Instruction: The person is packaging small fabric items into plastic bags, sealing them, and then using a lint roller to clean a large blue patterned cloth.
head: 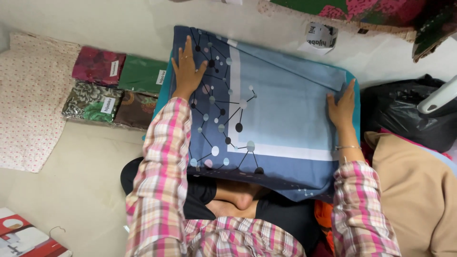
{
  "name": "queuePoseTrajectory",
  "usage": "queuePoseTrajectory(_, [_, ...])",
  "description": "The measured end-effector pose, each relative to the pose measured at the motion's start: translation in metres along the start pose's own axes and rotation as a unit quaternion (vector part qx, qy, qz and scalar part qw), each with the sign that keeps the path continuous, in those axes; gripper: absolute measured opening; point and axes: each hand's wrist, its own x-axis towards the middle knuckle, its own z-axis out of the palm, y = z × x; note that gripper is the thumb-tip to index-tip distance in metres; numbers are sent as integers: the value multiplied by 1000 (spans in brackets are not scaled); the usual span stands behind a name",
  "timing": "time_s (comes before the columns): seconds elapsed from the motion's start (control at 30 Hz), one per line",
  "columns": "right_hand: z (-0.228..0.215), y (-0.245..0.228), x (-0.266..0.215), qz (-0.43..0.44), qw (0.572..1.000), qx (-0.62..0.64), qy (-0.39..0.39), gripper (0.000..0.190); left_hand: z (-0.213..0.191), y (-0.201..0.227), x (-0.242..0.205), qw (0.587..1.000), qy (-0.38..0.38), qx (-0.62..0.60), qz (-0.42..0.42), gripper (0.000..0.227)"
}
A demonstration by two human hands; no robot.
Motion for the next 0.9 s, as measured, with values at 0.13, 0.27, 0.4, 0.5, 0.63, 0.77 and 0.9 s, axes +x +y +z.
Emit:
queuePoseTrajectory(0.13, [-35,-6,-49,-24,992,-119,15,72,-52,38,-72,987,69,-141,31,68])
queuePoseTrajectory(0.27, [-70,7,-133,-74,983,-169,-4,76,-112,59,-195,988,98,-116,-6,38])
queuePoseTrajectory(0.4, [-100,-17,-199,97,991,-87,-33,76,-104,43,-293,964,206,-109,-123,17])
queuePoseTrajectory(0.5, [-115,-53,-225,208,977,28,-33,66,-78,29,-333,937,199,-202,-202,25])
queuePoseTrajectory(0.63, [-118,-59,-244,282,934,216,-48,16,-50,9,-348,920,187,-269,-216,34])
queuePoseTrajectory(0.77, [-121,-48,-262,273,934,230,-33,24,-50,8,-348,905,173,-291,-256,49])
queuePoseTrajectory(0.9, [-125,-35,-288,304,916,258,-34,26,-60,15,-350,927,121,-284,-213,30])
